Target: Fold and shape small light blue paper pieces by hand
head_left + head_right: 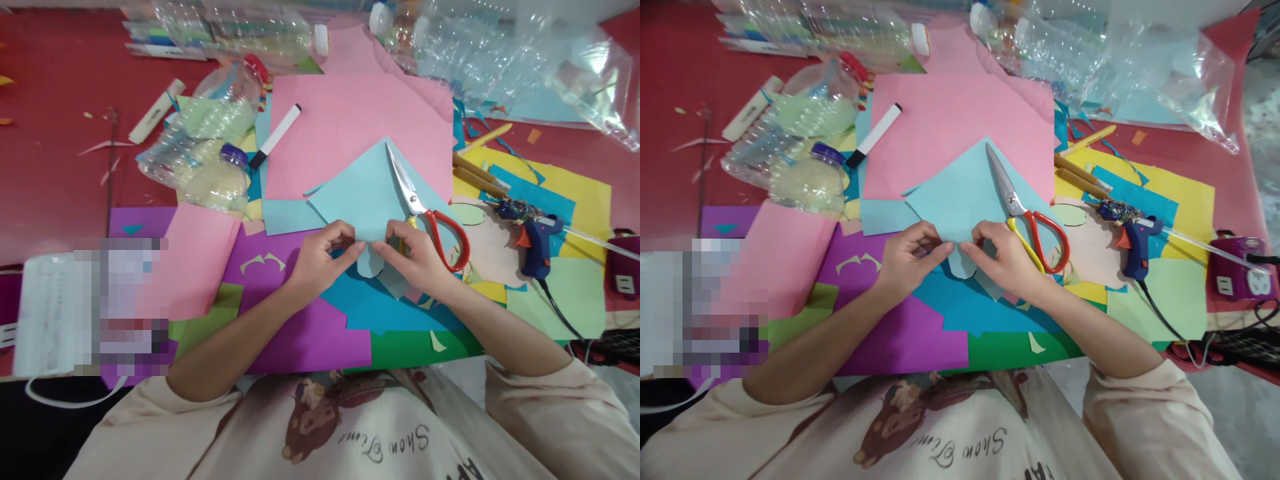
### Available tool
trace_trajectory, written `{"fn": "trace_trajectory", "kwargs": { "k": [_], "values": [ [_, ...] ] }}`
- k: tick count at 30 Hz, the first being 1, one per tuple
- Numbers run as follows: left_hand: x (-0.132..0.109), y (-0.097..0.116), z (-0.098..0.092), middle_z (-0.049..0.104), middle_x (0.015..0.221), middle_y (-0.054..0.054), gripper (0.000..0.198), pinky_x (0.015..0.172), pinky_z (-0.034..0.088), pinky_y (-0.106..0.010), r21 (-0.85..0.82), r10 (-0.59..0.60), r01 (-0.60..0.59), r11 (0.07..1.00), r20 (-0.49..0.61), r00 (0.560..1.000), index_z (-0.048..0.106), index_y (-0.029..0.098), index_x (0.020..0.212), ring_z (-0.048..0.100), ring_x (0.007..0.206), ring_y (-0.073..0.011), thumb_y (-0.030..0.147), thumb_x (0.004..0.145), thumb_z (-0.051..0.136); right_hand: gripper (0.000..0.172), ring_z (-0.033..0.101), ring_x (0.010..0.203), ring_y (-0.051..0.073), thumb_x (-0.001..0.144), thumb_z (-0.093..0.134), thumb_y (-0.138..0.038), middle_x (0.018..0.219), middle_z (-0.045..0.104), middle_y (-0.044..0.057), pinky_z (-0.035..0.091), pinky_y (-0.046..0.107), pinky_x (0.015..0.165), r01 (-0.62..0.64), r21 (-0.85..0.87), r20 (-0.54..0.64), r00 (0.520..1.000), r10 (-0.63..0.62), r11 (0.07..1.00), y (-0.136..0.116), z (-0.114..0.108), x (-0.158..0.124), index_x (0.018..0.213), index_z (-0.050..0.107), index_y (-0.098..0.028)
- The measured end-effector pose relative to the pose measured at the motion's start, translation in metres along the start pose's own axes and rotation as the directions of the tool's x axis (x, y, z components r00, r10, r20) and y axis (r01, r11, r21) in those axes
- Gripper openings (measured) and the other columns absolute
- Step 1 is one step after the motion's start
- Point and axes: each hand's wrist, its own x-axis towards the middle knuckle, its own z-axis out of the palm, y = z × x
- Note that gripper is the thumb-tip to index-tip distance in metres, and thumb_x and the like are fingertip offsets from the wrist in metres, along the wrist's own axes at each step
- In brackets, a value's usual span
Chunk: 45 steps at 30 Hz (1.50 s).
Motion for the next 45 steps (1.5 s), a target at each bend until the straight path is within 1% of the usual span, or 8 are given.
{"fn": "trace_trajectory", "kwargs": {
  "k": [9,12,15,23,28,34,39,45],
  "values": [
    [-0.0024,-0.0001,-0.0007,0.066,0.072,-0.001,0.033,0.061,0.051,-0.022,0.057,0.017,-0.018,0.998,0.030,0.999,0.058,0.019,0.075,0.064,0.067,-0.0126,0.051,0.083,0.059,0.023,0.045,0.063,0.012,0.088,0.054,-0.023,0.065,0.046,-0.003,0.035,0.027,0.062,0.054,0.006,0.031,0.998,-0.055,0.999,0.0023,0.0014,-0.0001,0.070,0.042,-0.021],
    [-0.0041,0.0005,-0.0004,0.069,0.074,-0.001,0.024,0.061,0.051,-0.020,0.142,0.065,-0.069,0.987,0.033,0.997,0.060,0.019,0.079,0.066,0.069,-0.0121,0.042,0.085,0.057,0.015,0.049,0.068,0.014,0.087,0.054,-0.024,0.069,0.052,-0.001,0.036,0.029,0.066,0.033,-0.034,0.043,0.999,-0.032,0.999,0.0039,0.0023,-0.0015,0.074,0.048,-0.020],
    [-0.0049,0.0002,-0.0002,0.069,0.071,0.001,0.015,0.059,0.050,-0.017,0.176,0.126,-0.129,0.976,0.027,0.992,0.060,0.019,0.080,0.066,0.066,-0.0100,0.032,0.086,0.058,0.017,0.048,0.068,0.015,0.088,0.054,-0.025,0.068,0.051,0.000,0.037,0.030,0.067,0.026,-0.062,0.046,0.999,-0.023,0.998,0.0045,0.0026,-0.0026,0.072,0.048,-0.020],
    [-0.0025,-0.0037,-0.0020,0.071,0.072,0.000,0.014,0.060,0.052,-0.017,0.128,0.149,-0.154,0.980,0.048,0.988,0.065,0.018,0.080,0.067,0.067,-0.0103,0.030,0.086,0.060,0.010,0.053,0.072,0.014,0.089,0.053,-0.020,0.071,0.056,0.000,0.039,0.030,0.069,0.020,0.008,0.057,0.998,-0.021,1.000,0.0018,0.0015,-0.0022,0.079,0.055,-0.019],
    [-0.0021,-0.0029,-0.0016,0.072,0.070,0.001,0.013,0.057,0.052,-0.017,0.090,0.176,-0.176,0.980,0.009,0.984,0.067,0.018,0.081,0.068,0.064,-0.0105,0.030,0.084,0.063,0.011,0.050,0.070,0.014,0.089,0.055,-0.023,0.072,0.054,0.000,0.038,0.030,0.067,-0.004,0.004,0.071,0.997,0.004,1.000,0.0026,-0.0001,-0.0028,0.079,0.055,-0.019],
    [-0.0040,-0.0034,-0.0026,0.077,0.082,-0.002,0.012,0.065,0.057,-0.018,0.079,0.257,-0.257,0.963,0.011,0.966,0.073,0.022,0.084,0.072,0.072,-0.0127,0.024,0.086,0.061,0.008,0.055,0.077,0.015,0.088,0.051,-0.015,0.081,0.061,0.002,0.041,0.030,0.070,-0.048,0.133,0.108,0.994,0.033,0.990,0.0048,-0.0031,-0.0037,0.086,0.058,-0.018],
    [-0.0044,-0.0038,-0.0055,0.077,0.089,-0.001,0.018,0.070,0.058,-0.018,0.149,0.394,-0.399,0.905,0.058,0.917,0.073,0.024,0.093,0.073,0.079,-0.0130,0.014,0.086,0.059,0.008,0.053,0.072,0.012,0.089,0.052,-0.018,0.075,0.058,0.000,0.040,0.027,0.065,-0.096,0.220,0.081,0.994,0.080,0.971,0.0049,-0.0016,-0.0057,0.083,0.058,-0.018],
    [-0.0037,-0.0073,-0.0078,0.077,0.089,-0.001,0.028,0.071,0.057,-0.017,0.318,0.595,-0.581,0.749,0.063,0.801,0.069,0.024,0.102,0.073,0.081,-0.0114,0.007,0.086,0.055,0.013,0.051,0.066,0.010,0.090,0.054,-0.027,0.073,0.057,0.000,0.039,0.024,0.058,-0.255,0.393,0.144,0.966,0.215,0.883,-0.0020,-0.0008,-0.0055,0.085,0.060,-0.017]
  ]
}}
